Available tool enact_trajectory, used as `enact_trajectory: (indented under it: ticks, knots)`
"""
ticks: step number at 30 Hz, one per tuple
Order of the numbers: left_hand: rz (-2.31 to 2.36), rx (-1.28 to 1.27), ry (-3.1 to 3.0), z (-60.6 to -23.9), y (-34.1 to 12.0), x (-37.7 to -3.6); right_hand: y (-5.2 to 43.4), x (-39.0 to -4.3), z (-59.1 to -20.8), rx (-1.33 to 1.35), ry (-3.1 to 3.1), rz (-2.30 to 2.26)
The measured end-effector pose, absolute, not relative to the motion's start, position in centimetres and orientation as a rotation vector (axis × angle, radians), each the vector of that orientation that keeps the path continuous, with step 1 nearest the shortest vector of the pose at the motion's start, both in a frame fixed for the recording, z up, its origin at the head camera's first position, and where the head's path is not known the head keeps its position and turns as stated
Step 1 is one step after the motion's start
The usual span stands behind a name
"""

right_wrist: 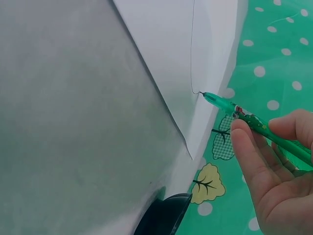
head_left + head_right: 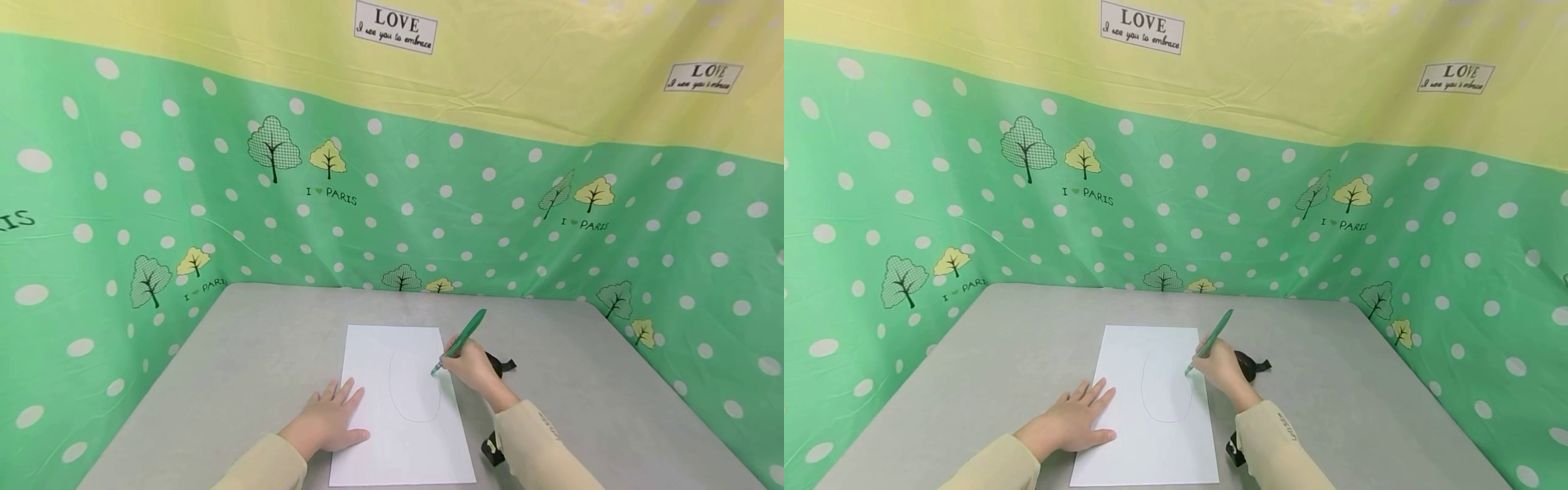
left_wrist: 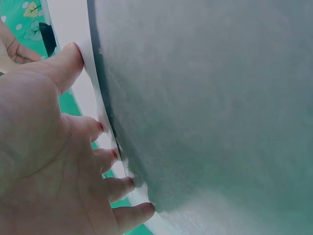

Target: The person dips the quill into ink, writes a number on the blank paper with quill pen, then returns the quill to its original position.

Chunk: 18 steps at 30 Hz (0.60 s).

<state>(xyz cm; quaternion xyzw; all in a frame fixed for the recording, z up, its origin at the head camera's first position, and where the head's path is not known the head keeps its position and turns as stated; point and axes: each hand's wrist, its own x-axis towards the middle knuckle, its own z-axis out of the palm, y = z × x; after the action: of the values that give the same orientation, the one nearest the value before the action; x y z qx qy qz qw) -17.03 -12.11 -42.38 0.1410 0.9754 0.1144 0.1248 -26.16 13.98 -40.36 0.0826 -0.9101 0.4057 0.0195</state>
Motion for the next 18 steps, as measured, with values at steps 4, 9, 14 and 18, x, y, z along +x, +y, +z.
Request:
enact_trajectory:
  ticks: [4, 9, 14, 18]
  knots:
    - [0.341, 0.418, 2.848, -42.41, -12.15, -17.01, 13.90, -26.20, -40.34, 0.252, -2.824, 1.265]
    - [0.337, 0.426, 2.855, -42.48, -12.18, -17.02, 13.78, -26.24, -40.37, 0.256, -2.826, 1.249]
    - [0.330, 0.423, 2.851, -42.46, -12.17, -17.02, 13.62, -26.33, -40.45, 0.261, -2.822, 1.253]
    - [0.326, 0.417, 2.847, -42.39, -12.15, -17.02, 13.51, -26.43, -40.55, 0.270, -2.820, 1.255]
